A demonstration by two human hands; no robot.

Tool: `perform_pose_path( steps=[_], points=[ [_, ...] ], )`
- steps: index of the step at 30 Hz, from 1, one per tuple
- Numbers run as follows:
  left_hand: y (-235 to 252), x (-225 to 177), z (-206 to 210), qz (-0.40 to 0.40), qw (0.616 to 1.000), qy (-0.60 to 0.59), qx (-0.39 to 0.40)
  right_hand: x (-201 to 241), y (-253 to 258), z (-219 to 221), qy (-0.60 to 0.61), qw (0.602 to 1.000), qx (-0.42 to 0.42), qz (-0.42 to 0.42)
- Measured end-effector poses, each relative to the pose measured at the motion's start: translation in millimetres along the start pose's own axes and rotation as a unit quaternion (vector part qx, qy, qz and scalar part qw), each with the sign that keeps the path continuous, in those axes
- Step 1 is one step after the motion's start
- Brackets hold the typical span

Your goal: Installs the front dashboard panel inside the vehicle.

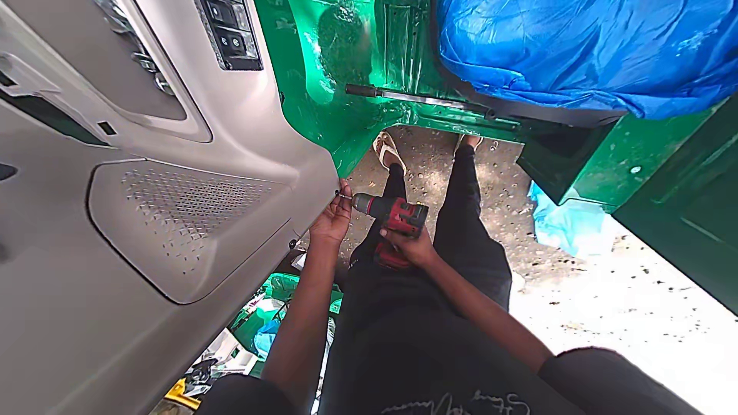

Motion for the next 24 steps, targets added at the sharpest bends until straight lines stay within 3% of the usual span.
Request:
perform_pose_path(
  steps=[7,11,15,24],
  points=[
    [-1,0,0,-0.015,1.000,0.021,0.008,-4,2,0,-0.044,0.998,-0.011,-0.033],
    [1,3,-6,-0.044,0.993,0.096,0.061,-3,4,-1,-0.115,0.990,-0.011,-0.079],
    [7,4,-8,-0.055,0.991,0.103,0.068,-14,7,0,-0.048,0.997,-0.030,-0.056],
    [5,6,-11,-0.058,0.991,0.103,0.062,-14,15,-1,-0.038,0.999,-0.011,-0.031]
  ],
)
Point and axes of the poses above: each hand's wrist, its own y-axis towards the middle knuckle, its own z-axis out of the palm, x = y × z, the point moved 5 cm from there along y, towards the middle knuckle, and after that the axes turned 4 degrees about x, right-handed, at the moved point
